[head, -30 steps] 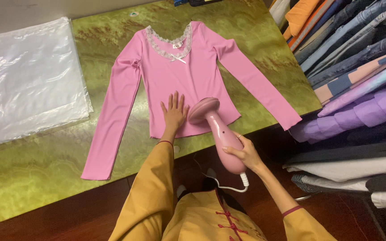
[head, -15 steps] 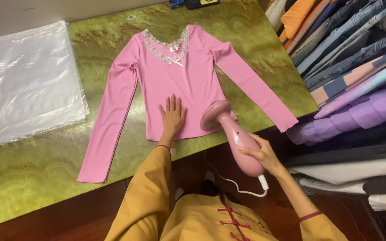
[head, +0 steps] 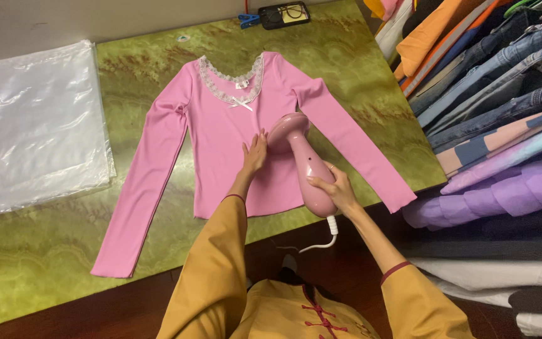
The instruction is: The person removes a pink long-sleeved top from a clothing rack, lays it on a table, and smooths it out. They then use a handheld garment steamer to steam the top, moving the device over the sleeves and body of the garment.
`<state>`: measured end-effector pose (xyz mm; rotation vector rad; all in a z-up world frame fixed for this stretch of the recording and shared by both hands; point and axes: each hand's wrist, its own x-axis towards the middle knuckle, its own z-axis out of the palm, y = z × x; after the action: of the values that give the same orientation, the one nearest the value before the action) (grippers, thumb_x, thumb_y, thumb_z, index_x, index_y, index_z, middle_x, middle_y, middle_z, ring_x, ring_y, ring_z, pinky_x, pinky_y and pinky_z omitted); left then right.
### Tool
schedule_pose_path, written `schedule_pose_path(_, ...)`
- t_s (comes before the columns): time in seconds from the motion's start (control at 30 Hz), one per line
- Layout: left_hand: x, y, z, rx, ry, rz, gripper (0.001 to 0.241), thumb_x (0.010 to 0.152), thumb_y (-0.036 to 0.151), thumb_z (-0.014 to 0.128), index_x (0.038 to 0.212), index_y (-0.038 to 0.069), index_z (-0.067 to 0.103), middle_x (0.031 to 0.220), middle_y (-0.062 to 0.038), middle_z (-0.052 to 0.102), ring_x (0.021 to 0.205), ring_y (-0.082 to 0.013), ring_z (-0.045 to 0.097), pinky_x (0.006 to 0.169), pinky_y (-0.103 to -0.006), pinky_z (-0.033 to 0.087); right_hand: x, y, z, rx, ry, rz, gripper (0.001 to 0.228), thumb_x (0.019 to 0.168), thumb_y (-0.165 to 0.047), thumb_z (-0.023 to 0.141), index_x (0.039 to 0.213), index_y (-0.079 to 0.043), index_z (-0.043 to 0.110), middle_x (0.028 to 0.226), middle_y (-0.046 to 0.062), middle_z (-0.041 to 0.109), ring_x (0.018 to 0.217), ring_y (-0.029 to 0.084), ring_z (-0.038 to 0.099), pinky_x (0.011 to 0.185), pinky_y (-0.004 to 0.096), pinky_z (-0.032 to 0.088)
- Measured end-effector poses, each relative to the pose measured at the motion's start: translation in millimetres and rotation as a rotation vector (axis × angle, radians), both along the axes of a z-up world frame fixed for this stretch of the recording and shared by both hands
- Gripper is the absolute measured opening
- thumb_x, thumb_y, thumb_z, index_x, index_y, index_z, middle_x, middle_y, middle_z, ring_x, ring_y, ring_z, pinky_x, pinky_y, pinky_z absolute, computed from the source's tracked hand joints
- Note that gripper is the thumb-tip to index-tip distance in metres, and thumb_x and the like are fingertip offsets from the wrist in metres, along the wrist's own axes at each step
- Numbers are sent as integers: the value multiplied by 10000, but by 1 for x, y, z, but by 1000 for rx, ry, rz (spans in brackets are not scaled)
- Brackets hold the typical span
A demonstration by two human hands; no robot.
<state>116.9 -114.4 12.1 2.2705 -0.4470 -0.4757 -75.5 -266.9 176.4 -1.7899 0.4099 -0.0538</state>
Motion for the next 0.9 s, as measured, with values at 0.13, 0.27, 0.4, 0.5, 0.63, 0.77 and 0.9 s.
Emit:
schedule_pose_path(0.13,-12,0,12,83,26,-23,613,894,511,-126,1410,275,104,1458,92,84,1354,-174,5,1059,-503,-108,-9,-12,-4,21,33,-3,666,571,-348,771,1164,-116,576,1000,99,604,913,177,532,800,311,402)
schedule_pose_path(0.27,-20,-1,30,151,-17,-12,527,941,445,-11,1413,237,96,1458,77,120,1357,-173,21,1076,-477,-92,-31,-29,5,1,82,66,706,576,-334,761,1207,-105,542,1099,135,576,1006,211,509,885,337,367)
schedule_pose_path(0.4,-19,-3,25,163,-25,4,516,941,460,32,1412,256,87,1454,51,160,1357,-177,34,1077,-484,-75,-55,-45,3,-38,133,104,717,560,-330,768,1207,-112,550,1110,137,585,1020,217,519,886,351,370)
schedule_pose_path(0.5,-16,-4,18,190,-38,6,516,940,467,39,1411,263,86,1453,52,164,1357,-174,36,1078,-487,-70,-69,-52,12,-58,166,116,684,585,-320,749,1195,-79,554,1125,154,583,1041,234,513,909,366,359)
schedule_pose_path(0.63,-10,-5,11,167,-53,6,525,939,489,41,1411,268,105,1446,45,189,1356,-188,44,1063,-519,-74,-70,-57,14,-38,109,151,668,588,-295,750,1188,-74,560,1127,125,587,1039,188,500,924,332,350)
schedule_pose_path(0.77,-30,-10,53,-102,4,-15,531,943,461,43,1409,221,128,1419,-35,259,1349,-241,90,1050,-549,-90,-57,-51,10,-27,52,166,670,598,-300,751,1197,-78,550,1119,98,588,1033,154,499,924,317,347)
schedule_pose_path(0.9,-26,-13,28,-270,222,-19,719,862,551,-146,1412,164,106,1384,-216,257,1318,-328,155,1058,-504,-131,-49,-36,9,25,33,191,658,605,-302,742,1196,-85,551,1107,86,594,1015,139,504,915,311,352)
